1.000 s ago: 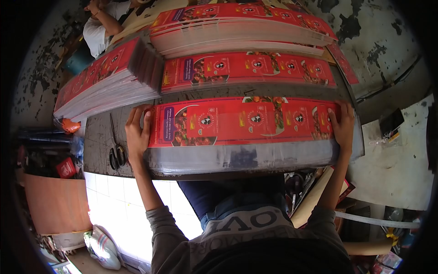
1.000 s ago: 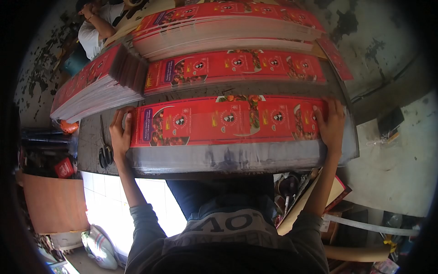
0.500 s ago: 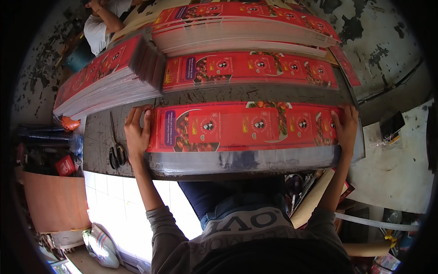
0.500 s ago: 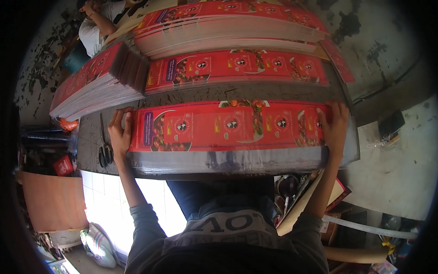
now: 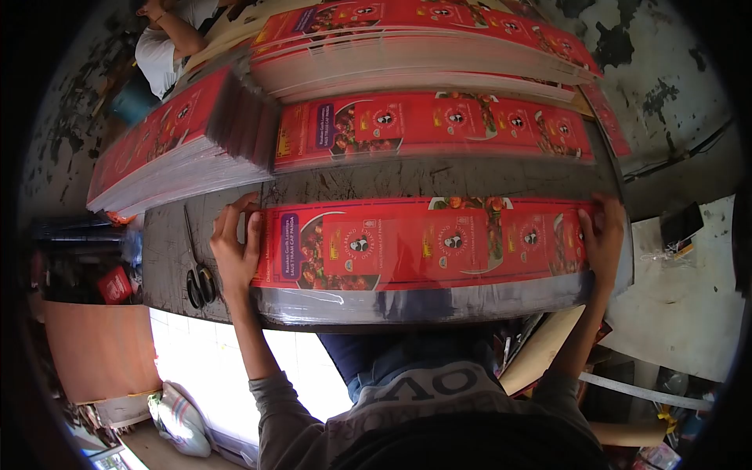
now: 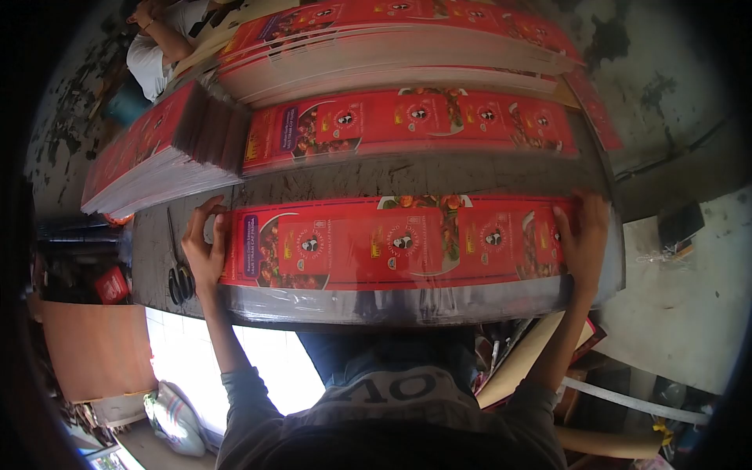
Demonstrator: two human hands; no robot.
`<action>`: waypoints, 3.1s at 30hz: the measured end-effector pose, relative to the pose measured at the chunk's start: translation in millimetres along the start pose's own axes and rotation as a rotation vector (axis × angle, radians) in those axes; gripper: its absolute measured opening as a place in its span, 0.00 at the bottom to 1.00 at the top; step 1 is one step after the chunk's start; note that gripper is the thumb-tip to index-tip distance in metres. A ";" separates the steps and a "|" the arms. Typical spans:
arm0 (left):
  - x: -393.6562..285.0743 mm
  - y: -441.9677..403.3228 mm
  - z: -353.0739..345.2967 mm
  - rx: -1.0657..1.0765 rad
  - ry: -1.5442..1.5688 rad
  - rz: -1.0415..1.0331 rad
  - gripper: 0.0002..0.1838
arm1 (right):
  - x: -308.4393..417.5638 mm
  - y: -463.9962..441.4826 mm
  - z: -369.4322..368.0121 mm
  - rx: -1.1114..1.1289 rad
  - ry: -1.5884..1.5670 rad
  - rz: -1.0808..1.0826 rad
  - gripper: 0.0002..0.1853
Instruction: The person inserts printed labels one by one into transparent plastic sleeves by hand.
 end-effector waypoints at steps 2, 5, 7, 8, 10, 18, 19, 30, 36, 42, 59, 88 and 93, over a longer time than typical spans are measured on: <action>-0.5 -1.0 -2.3 0.003 -0.019 -0.028 0.12 | -1.7 -1.1 -0.8 0.008 -0.011 -0.025 0.18; -0.1 -1.5 -4.8 0.028 -0.040 -0.039 0.12 | -7.6 -0.7 -1.6 0.047 0.015 -0.036 0.17; 0.9 -1.8 -6.5 0.048 -0.037 -0.024 0.12 | -9.8 -1.9 -1.8 0.052 0.050 0.023 0.16; 1.7 -2.4 -7.5 0.058 -0.042 -0.035 0.12 | -10.4 -3.0 -2.9 0.058 0.049 0.020 0.16; 2.2 -3.0 -8.0 0.074 -0.047 -0.048 0.12 | -9.6 -2.9 -2.3 0.060 0.032 0.000 0.15; 1.6 -4.8 -7.9 0.059 -0.038 -0.085 0.07 | -5.0 -6.1 -3.1 0.057 0.014 0.019 0.12; 1.2 -5.1 -7.3 0.054 -0.036 -0.088 0.07 | -4.7 -6.3 -2.1 0.054 0.016 0.026 0.12; 3.2 -4.0 -7.9 0.013 -0.015 -0.157 0.04 | -6.1 -1.8 -2.3 0.012 0.148 0.142 0.13; 7.4 -0.5 -7.4 0.017 0.000 -0.129 0.06 | -15.0 1.5 -4.0 0.058 0.144 0.124 0.12; 13.0 -2.1 -4.8 0.074 0.057 -0.027 0.08 | -8.8 -0.4 -2.5 0.066 0.081 0.083 0.12; 15.1 -1.0 -3.7 0.184 0.334 0.148 0.10 | -11.0 -1.4 -2.3 0.052 -0.210 -0.062 0.18; -0.4 -5.8 11.7 0.028 0.054 0.048 0.12 | -9.5 -0.8 -0.6 0.084 -0.172 -0.113 0.19; -59.3 1.6 57.8 -0.246 0.682 0.131 0.21 | -7.5 -1.6 1.3 0.052 -0.153 -0.004 0.15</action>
Point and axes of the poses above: each hand's wrist, its own y-axis away from the middle knuckle, its own z-axis out of the back of the hand, x = y × z, the point moved 1 cm from there along -y, towards the middle knuckle, and after that the axes turned 15 degrees about -x, right-handed, at the moved point
